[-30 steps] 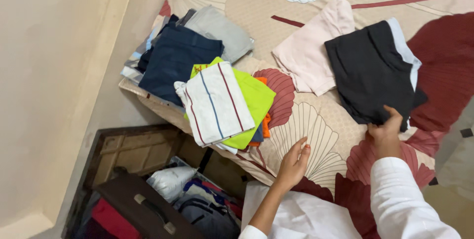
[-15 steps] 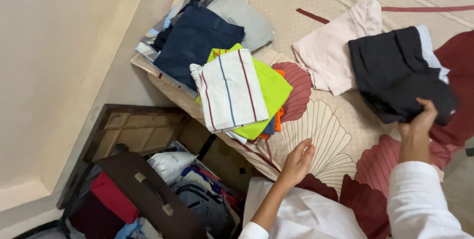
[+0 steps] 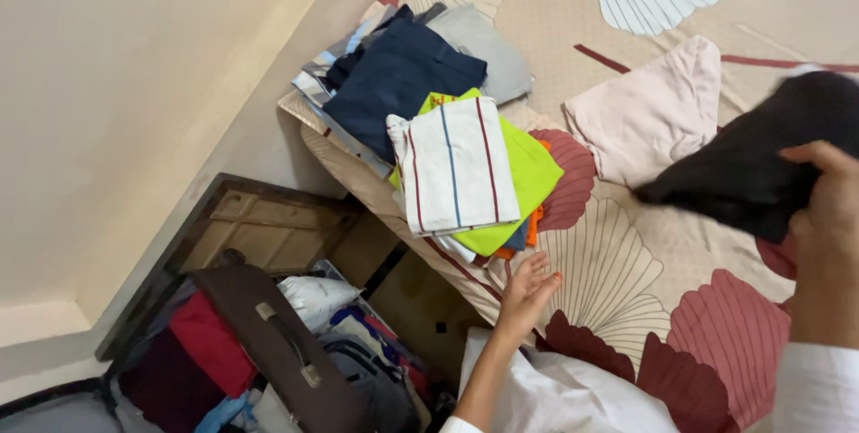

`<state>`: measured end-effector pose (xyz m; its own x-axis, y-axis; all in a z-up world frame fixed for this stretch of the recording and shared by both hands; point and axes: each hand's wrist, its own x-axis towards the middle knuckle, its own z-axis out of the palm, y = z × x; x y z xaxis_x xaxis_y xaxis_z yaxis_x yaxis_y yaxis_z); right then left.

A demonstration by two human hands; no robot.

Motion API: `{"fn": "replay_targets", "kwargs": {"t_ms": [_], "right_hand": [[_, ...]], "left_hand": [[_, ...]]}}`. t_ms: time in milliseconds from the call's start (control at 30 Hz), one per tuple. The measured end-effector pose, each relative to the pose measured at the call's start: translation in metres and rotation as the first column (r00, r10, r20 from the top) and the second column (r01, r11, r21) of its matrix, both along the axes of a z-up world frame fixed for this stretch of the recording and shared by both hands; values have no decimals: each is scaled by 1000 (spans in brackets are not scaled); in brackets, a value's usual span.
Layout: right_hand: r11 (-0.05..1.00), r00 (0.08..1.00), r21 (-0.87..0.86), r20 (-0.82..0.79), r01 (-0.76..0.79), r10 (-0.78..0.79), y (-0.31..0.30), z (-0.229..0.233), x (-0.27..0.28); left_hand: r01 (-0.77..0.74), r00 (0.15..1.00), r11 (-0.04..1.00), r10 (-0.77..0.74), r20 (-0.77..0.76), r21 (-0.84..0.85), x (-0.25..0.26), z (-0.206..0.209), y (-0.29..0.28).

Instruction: The person places folded clothes including a grey sweater, red shirt, and black garment into a suitcase one by one, smoothing them down by hand.

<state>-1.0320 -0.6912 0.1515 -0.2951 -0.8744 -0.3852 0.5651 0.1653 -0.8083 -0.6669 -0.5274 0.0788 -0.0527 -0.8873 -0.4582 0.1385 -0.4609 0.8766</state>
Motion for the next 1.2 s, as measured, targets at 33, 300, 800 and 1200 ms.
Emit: {"fn": "replay_targets", "kwargs": {"t_ms": [33, 300, 800, 1200], "right_hand": [[999, 978, 31, -208, -20, 26, 1, 19, 15], [853, 720, 134, -480, -504, 501, 47, 132, 158], [351, 314, 135, -237, -927, 919, 116, 189, 401], [286, 297, 119, 87, -951, 951, 159, 205, 545]], "left_hand": [[2, 1000, 1000, -2, 3, -14, 5, 13, -1], [25, 992, 949, -63, -111, -315, 31, 133, -8], [-567, 800, 812, 501, -329, -142, 200, 117, 97], [-690, 419, 690, 626, -658, 217, 330, 46, 217]]}}
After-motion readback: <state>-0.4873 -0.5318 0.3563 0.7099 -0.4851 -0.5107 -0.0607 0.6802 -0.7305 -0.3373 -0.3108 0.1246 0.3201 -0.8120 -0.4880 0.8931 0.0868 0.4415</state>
